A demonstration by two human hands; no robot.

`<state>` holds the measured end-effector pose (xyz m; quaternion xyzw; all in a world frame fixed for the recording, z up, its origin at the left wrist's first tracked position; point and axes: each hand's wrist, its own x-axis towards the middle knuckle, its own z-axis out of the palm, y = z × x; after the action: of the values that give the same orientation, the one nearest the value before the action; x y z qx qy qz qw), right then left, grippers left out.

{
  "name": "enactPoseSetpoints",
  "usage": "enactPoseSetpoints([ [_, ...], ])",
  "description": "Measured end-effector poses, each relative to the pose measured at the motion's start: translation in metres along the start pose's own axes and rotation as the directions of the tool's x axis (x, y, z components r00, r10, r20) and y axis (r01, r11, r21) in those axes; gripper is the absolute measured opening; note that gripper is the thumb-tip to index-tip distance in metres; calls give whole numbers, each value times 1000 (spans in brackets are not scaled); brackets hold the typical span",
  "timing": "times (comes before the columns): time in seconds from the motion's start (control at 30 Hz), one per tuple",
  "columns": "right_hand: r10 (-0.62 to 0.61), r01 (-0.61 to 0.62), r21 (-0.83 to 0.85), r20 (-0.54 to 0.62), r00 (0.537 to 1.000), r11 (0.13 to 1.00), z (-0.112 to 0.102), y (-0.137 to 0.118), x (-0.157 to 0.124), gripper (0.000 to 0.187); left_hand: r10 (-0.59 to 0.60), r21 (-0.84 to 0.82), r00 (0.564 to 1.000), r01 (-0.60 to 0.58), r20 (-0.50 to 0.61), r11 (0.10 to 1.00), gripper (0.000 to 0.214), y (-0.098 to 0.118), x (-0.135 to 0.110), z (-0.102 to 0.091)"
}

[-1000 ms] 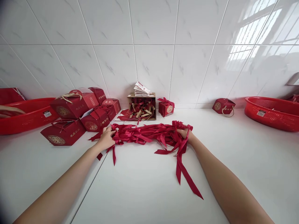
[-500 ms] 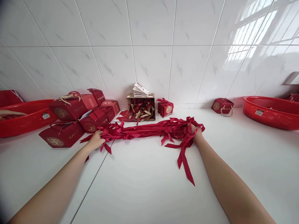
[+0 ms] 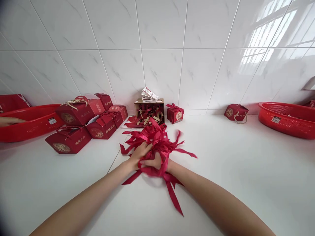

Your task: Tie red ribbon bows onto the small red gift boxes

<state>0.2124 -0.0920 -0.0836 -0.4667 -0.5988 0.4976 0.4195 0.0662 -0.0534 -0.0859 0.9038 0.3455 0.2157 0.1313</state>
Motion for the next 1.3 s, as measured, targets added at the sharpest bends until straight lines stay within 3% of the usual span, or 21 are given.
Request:
enactPoseSetpoints([
  [0.03,3,-3,-13,0,1000,1000,2,0,0,12,-32,30,999,32,4,999,64,-2,-1,-4],
  [0.13,15,-14,6,-149,989,1000,-13,4,5,13,-119,112,993,118,4,987,45,-16,-6,-21],
  [0.33,20,-2,41,-442,897,999,-84,19,21,6,-343,239,934,357,-100,903,10,-50,-13,-50],
  [0.53,88,-63,63,-623,778,996,-148,33,18,4,-486,253,859,512,-164,821,26,-92,-25,-72],
  [0.83,26,-104,-64,-724,690,992,-173,54,19,5,-532,252,807,587,-255,770,38,-121,-40,-77],
  [0.9,-3,-114,-97,-772,636,989,-183,57,13,7,-550,230,775,623,-311,747,39,-127,-44,-81],
  [1.0,-40,-149,-131,-864,501,980,-206,58,2,11,-602,148,693,696,-397,703,41,-138,-53,-91],
  [1.07,-63,-165,-155,-887,458,974,-217,57,-3,15,-626,85,660,713,-416,695,42,-142,-56,-96],
  [1.1,-74,-167,-171,-879,470,971,-218,56,-4,16,-624,64,665,704,-411,708,43,-141,-55,-95],
  [1.17,-101,-152,-219,-827,552,964,-207,51,1,17,-583,46,720,643,-375,765,46,-130,-47,-87],
  [1.23,-138,-98,-278,-716,684,955,-175,43,12,19,-497,46,814,533,-299,845,53,-106,-31,-67],
  [1.3,-191,10,-328,-524,830,945,-127,35,22,23,-387,38,903,400,-189,916,60,-72,-13,-38],
])
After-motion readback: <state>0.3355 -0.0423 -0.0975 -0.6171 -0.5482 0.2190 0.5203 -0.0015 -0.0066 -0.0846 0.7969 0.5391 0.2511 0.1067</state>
